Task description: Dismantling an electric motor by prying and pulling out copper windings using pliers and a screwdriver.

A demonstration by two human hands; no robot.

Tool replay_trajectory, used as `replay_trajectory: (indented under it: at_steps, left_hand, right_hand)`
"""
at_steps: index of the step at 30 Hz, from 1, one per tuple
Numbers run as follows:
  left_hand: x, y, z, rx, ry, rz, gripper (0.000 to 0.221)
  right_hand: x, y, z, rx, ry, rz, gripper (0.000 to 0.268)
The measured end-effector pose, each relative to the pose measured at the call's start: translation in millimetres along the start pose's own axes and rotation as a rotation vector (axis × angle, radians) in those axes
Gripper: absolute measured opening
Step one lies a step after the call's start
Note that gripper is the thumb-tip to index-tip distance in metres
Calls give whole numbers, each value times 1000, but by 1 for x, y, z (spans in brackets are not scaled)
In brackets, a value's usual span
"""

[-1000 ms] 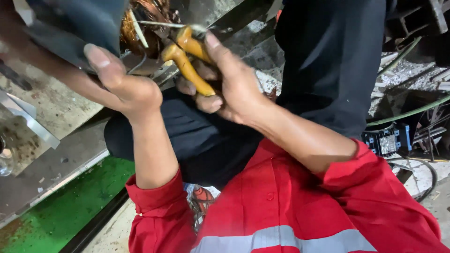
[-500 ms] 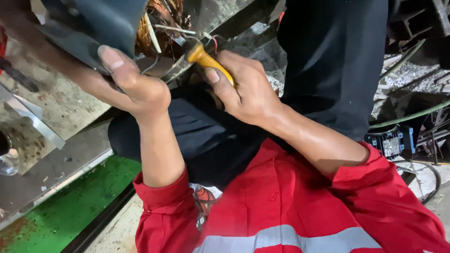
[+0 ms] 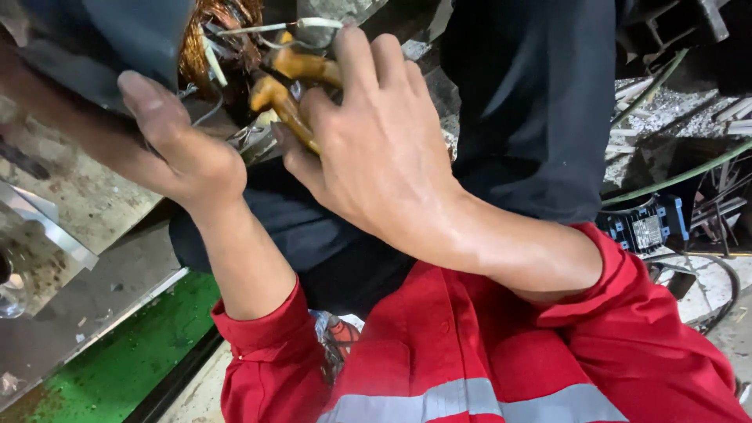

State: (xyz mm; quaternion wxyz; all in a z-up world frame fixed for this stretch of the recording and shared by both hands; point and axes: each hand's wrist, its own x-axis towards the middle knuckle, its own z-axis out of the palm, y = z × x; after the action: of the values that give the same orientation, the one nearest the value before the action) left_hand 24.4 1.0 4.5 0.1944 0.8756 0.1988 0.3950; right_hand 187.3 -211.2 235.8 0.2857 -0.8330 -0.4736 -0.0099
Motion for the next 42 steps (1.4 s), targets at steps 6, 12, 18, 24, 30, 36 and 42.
replay_trajectory:
  at_steps: [6,12,18,24,30,36,42]
  left_hand:
    - [-4,4,-1,8,2,-3,68]
    - [0,5,-3,9,3,11,67]
    - [-2,6,-7,13,-3,13,67]
    - [-18,5,-14,33,18,-9,66]
    - [73,98,-34,52,72,-30,66]
    - [100,130,-53,64,95,-29,65]
    - [99,133,-60,72,109,-41,65]
  right_hand:
    - [0,11,10,128,50,-62,41]
    - [-11,22,32,413,39,35,33]
    - [-14,15,35,999,18,194,42]
    - [-14,28,33,752,-58,27,36]
    - [-31,40,-18,374,3,-112,29]
    - [-32,36,-21,340,14,-134,33]
    - [-37,28,-14,409,-5,-56,34]
